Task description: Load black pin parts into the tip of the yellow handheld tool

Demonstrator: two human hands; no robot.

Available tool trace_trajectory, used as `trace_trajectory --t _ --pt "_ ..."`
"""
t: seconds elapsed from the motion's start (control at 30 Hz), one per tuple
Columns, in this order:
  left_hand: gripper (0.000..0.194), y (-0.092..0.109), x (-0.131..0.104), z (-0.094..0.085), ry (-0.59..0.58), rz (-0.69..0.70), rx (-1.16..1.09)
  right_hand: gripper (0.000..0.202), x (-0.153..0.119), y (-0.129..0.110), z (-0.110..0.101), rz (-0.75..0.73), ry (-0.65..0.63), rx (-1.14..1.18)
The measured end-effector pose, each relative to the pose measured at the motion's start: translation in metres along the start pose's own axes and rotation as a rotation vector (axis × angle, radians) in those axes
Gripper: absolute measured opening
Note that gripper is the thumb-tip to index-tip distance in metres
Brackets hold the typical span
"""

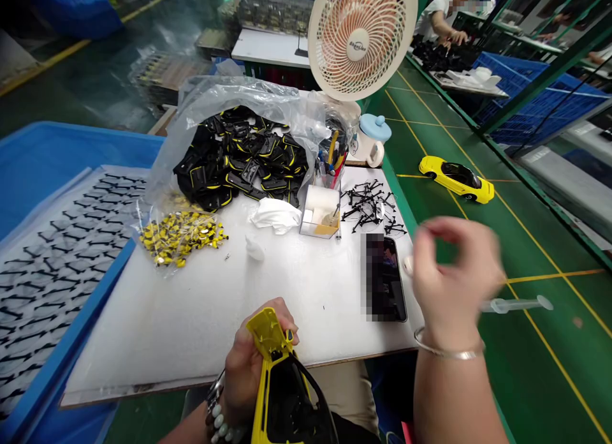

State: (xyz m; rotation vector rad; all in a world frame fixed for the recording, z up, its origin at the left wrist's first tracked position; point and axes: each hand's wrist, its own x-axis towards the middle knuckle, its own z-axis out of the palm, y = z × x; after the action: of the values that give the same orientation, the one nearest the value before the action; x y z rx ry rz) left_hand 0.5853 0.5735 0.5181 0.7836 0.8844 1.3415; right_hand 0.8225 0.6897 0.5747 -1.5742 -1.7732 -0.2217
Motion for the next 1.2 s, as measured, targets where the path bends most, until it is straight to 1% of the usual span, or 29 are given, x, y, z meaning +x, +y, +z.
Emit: trace_trajectory --t 0.07,0.1,0.17,0.23,0.3,0.4,0.5,0.53,0.6,0.67,0.7,0.73,0.8,0.83,0.87,0.93,1.0,1.07,1.13,1.17,1.2 --pt "0.055 0.001 0.001 0.0 0.002 0.001 -0.033 0.028 0.025 0.0 0.03 -0.062 -0.431 -0.329" --pt "0.055 0.001 0.001 -0.001 0.004 0.001 -0.053 0.032 0.036 0.003 0.047 -0.085 -0.547 -0.368" --pt "0.055 0.002 0.001 -0.001 0.011 0.01 -0.085 0.036 0.052 0.014 0.077 -0.09 -0.712 -0.446" --pt "0.055 0.001 0.0 -0.002 0.02 0.02 -0.101 0.035 0.057 0.027 0.097 -0.082 -0.769 -0.478" --pt "0.055 -0.001 0.0 -0.003 0.019 0.018 -0.104 0.032 0.056 0.037 0.107 -0.081 -0.782 -0.496" --pt "0.055 -0.004 -0.002 -0.005 0.005 0.006 -0.096 0.02 0.056 0.044 0.105 -0.103 -0.791 -0.493" --pt "0.055 -0.004 -0.003 -0.005 -0.001 -0.001 -0.091 0.006 0.061 0.039 0.088 -0.145 -0.778 -0.456" --pt "0.055 -0.004 -0.003 -0.005 -0.004 -0.003 -0.094 0.003 0.062 0.035 0.079 -0.147 -0.748 -0.436" --pt "0.055 -0.003 -0.003 -0.005 0.007 -0.007 -0.101 0.005 0.058 0.022 0.059 -0.106 -0.606 -0.29" --pt "0.055 -0.002 -0.003 -0.005 0.014 -0.007 -0.099 0.011 0.044 0.005 0.04 -0.046 -0.409 0.016" --pt "0.055 -0.002 -0.003 -0.005 0.014 -0.005 -0.095 0.015 0.032 -0.004 0.032 -0.044 -0.339 0.182" --pt "0.056 -0.002 -0.003 -0.005 0.01 -0.004 -0.089 0.017 0.018 -0.014 0.027 -0.062 -0.303 0.306" --pt "0.056 -0.003 -0.004 -0.005 -0.005 -0.005 -0.079 0.024 -0.015 -0.031 0.023 -0.151 -0.303 0.408" --pt "0.056 -0.003 -0.004 -0.005 -0.003 -0.007 -0.076 0.026 -0.032 -0.039 0.024 -0.195 -0.333 0.44" --pt "0.056 -0.003 -0.004 -0.005 -0.002 -0.006 -0.072 0.027 -0.048 -0.046 0.026 -0.207 -0.371 0.483" --pt "0.056 -0.003 -0.004 -0.004 -0.004 -0.001 -0.06 0.027 -0.073 -0.057 0.032 -0.122 -0.444 0.577" --pt "0.057 -0.002 -0.003 -0.003 -0.007 0.013 -0.035 0.026 -0.087 -0.065 0.033 0.041 -0.461 0.684" --pt "0.057 0.001 -0.003 -0.002 -0.022 0.021 0.0 0.02 -0.089 -0.071 0.027 0.19 -0.442 0.797" --pt "0.057 0.004 -0.002 -0.001 -0.039 0.021 0.053 0.007 -0.083 -0.077 0.017 0.347 -0.461 0.906" --pt "0.057 0.006 -0.002 -0.001 -0.045 0.022 0.081 0.006 -0.08 -0.081 0.011 0.428 -0.484 0.949" --pt "0.056 0.007 -0.002 -0.001 -0.046 0.031 0.107 0.011 -0.076 -0.084 0.004 0.505 -0.498 0.984"
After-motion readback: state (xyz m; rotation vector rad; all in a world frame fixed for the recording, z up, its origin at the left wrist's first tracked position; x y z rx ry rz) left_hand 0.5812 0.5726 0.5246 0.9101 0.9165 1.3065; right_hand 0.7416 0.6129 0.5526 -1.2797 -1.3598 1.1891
